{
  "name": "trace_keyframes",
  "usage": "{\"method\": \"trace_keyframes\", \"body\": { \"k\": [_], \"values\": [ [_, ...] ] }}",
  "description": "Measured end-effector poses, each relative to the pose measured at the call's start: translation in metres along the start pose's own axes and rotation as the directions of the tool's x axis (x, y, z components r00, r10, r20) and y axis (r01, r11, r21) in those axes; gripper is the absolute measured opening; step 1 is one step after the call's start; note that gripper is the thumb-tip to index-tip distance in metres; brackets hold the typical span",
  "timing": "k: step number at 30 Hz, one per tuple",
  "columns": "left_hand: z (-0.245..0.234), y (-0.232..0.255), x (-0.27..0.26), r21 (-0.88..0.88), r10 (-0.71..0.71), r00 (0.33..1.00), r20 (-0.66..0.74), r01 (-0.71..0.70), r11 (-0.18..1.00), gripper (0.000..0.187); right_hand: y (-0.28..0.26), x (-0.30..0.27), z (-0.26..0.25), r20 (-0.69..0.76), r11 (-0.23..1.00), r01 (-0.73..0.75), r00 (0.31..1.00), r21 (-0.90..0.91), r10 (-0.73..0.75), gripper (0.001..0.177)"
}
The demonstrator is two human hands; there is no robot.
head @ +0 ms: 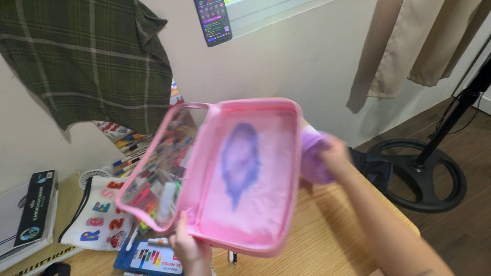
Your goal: The person organizes stationery on a cluttered desk. They wipe the inside of a pink pencil case with a purple cloth, then pick up and wipe individual markers and pens before placing them inside the case.
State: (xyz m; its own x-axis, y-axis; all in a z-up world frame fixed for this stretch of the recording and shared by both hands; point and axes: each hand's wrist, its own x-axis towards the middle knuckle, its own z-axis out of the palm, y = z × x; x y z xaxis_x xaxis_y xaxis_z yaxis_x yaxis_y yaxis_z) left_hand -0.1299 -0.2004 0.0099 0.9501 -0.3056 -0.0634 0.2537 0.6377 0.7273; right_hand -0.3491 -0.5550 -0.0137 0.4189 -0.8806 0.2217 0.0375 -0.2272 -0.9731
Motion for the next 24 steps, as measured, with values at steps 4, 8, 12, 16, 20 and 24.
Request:
{"method": "trace_keyframes", "body": {
  "k": [4, 8, 12, 16, 20, 24],
  "values": [
    [0.023, -0.052, -0.001, 0.092, -0.041, 0.983, 0.181, 0.024, 0.995, 0.039, -0.045, 0.0, -0.109, -0.287, 0.952, 0.203, 0.949, 0.231, -0.133, 0.037],
    [0.045, -0.108, -0.009, 0.363, -0.141, 0.927, 0.349, 0.005, 0.932, 0.028, -0.103, -0.037, -0.158, -0.347, 0.918, 0.326, 0.907, 0.226, -0.237, 0.031],
    [0.066, -0.147, -0.029, 0.498, -0.28, 0.854, 0.439, 0.028, 0.867, 0.024, -0.131, -0.073, -0.153, -0.197, 0.973, 0.222, 0.953, -0.059, -0.229, 0.031],
    [0.076, -0.15, -0.034, 0.488, -0.323, 0.77, 0.55, 0.018, 0.873, 0.03, -0.118, -0.103, -0.095, 0.187, 0.766, 0.552, 0.833, -0.329, -0.52, 0.027],
    [0.082, -0.158, -0.025, 0.49, -0.435, 0.759, 0.484, 0.176, 0.853, 0.028, -0.094, -0.135, -0.017, 0.563, 0.668, 0.641, 0.732, -0.377, -0.384, 0.052],
    [0.075, -0.176, -0.02, 0.477, -0.36, 0.798, 0.483, 0.105, 0.873, 0.024, -0.069, -0.149, 0.02, 0.701, 0.43, 0.782, 0.609, -0.452, -0.37, 0.047]
  ]
}}
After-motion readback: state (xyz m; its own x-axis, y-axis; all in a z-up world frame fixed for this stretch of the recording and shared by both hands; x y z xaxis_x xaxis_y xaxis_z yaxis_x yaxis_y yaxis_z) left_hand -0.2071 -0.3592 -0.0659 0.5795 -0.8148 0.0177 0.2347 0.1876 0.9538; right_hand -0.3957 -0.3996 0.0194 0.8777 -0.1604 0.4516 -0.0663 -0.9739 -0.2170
